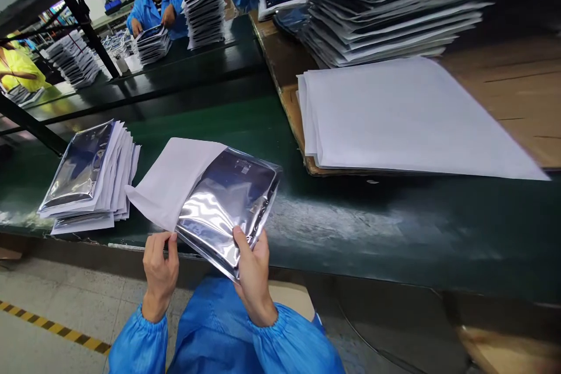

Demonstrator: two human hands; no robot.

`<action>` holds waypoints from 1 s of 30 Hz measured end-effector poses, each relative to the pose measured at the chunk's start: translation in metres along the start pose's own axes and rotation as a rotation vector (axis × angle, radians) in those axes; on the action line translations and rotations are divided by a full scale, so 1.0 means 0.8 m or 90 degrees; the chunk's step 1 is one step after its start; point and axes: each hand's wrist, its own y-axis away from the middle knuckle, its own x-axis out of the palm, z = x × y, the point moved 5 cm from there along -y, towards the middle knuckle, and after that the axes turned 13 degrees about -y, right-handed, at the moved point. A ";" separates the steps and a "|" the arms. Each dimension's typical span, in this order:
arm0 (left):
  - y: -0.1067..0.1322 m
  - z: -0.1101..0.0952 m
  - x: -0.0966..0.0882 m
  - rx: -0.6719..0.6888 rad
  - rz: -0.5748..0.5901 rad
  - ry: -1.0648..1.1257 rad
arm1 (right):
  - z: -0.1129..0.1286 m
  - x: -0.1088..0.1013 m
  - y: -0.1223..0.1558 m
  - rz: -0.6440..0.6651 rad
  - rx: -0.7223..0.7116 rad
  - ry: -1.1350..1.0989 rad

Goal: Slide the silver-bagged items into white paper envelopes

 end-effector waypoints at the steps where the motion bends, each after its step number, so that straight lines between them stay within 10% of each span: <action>1: 0.000 0.001 -0.001 -0.013 0.011 -0.003 | -0.002 0.000 0.000 -0.003 -0.003 0.009; 6: -0.034 -0.003 0.002 -0.005 0.034 -0.067 | -0.001 0.006 -0.001 0.062 0.023 0.050; 12: -0.090 -0.004 0.064 0.046 0.348 -0.068 | -0.003 0.009 -0.003 0.094 0.037 0.092; 21: -0.106 0.003 0.058 -0.003 0.356 0.089 | 0.004 0.015 -0.011 0.094 0.031 0.073; 28: -0.091 0.040 0.004 -0.084 -0.024 -0.013 | 0.000 0.015 -0.012 0.099 0.088 -0.009; 30: -0.083 0.068 0.006 -0.170 -0.032 0.021 | -0.002 0.015 -0.012 0.096 0.111 -0.035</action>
